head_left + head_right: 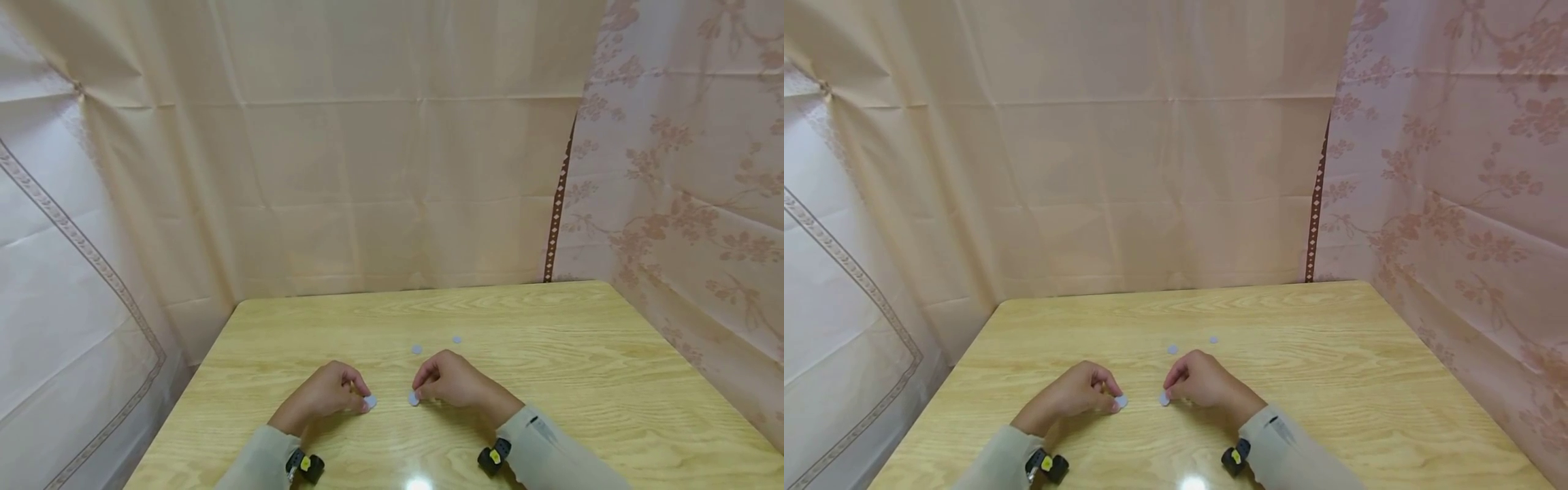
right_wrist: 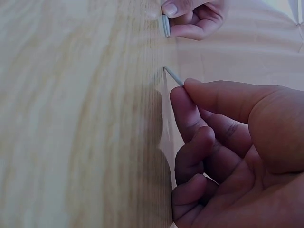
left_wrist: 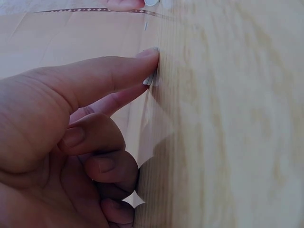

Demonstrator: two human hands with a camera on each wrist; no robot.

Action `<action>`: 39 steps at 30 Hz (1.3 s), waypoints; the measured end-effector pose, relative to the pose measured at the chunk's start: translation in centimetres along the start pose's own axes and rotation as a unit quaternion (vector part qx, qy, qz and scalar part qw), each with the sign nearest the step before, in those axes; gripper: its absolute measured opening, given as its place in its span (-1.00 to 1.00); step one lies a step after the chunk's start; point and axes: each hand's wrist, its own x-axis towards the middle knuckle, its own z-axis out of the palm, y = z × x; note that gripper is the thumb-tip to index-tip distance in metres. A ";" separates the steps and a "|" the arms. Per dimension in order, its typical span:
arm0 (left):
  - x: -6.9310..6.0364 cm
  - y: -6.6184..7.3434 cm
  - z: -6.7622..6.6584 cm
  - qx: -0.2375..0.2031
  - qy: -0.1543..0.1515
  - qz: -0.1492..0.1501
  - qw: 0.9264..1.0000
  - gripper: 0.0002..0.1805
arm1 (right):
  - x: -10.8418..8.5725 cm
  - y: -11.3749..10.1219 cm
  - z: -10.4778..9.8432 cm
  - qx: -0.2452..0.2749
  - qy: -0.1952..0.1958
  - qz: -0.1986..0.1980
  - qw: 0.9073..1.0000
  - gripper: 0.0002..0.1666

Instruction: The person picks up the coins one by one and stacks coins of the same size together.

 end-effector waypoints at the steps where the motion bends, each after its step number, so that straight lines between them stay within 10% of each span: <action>1: 0.0 0.0 0.0 0.000 0.000 0.000 1.000 -0.86 | 0.0 0.0 0.0 0.000 0.001 0.001 1.000 -0.92; 39: 0.2 -0.1 -0.1 0.002 -0.005 0.002 1.000 -0.84 | 0.0 -0.2 0.3 -0.058 -0.008 0.012 0.998 -0.85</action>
